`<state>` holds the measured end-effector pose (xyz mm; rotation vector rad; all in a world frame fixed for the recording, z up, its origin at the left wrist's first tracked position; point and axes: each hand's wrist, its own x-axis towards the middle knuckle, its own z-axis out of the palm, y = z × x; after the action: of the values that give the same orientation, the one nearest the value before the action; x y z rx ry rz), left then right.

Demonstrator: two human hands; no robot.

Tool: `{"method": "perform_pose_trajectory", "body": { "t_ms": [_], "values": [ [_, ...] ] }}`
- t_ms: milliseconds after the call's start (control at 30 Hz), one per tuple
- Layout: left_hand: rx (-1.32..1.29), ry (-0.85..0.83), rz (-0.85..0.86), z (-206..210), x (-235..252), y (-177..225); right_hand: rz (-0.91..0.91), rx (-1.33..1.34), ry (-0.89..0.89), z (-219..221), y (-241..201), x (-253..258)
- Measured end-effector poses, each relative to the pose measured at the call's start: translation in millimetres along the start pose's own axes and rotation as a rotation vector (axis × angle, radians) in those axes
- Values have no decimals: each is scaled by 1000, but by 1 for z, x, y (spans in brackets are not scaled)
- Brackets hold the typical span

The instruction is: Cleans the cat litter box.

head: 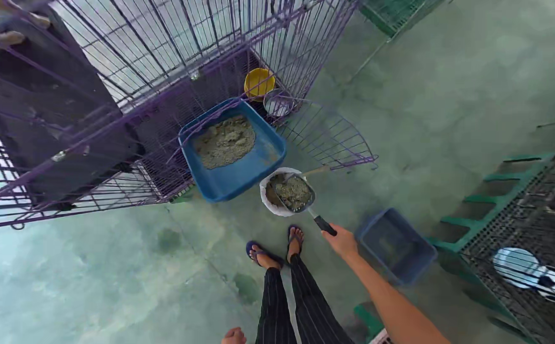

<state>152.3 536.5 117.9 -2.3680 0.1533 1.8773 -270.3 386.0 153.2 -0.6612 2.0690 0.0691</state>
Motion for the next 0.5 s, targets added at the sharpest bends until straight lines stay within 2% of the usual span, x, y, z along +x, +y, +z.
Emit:
{"method": "perform_pose_trajectory", "body": {
  "t_ms": [100, 200, 300, 500],
  "values": [
    [-21, 33, -20, 15, 6, -5, 43, -132, -105, 8, -10, 34],
    [-59, 37, -35, 31, 3, 1, 182, -243, -201, 7, -27, 59],
    [-100, 32, 5, 47, -7, 14, 223, -269, -228, -5, -31, 57],
    [-234, 15, 23, 73, -25, 62, 162, -302, -206, -26, -28, 47]
  ]
}}
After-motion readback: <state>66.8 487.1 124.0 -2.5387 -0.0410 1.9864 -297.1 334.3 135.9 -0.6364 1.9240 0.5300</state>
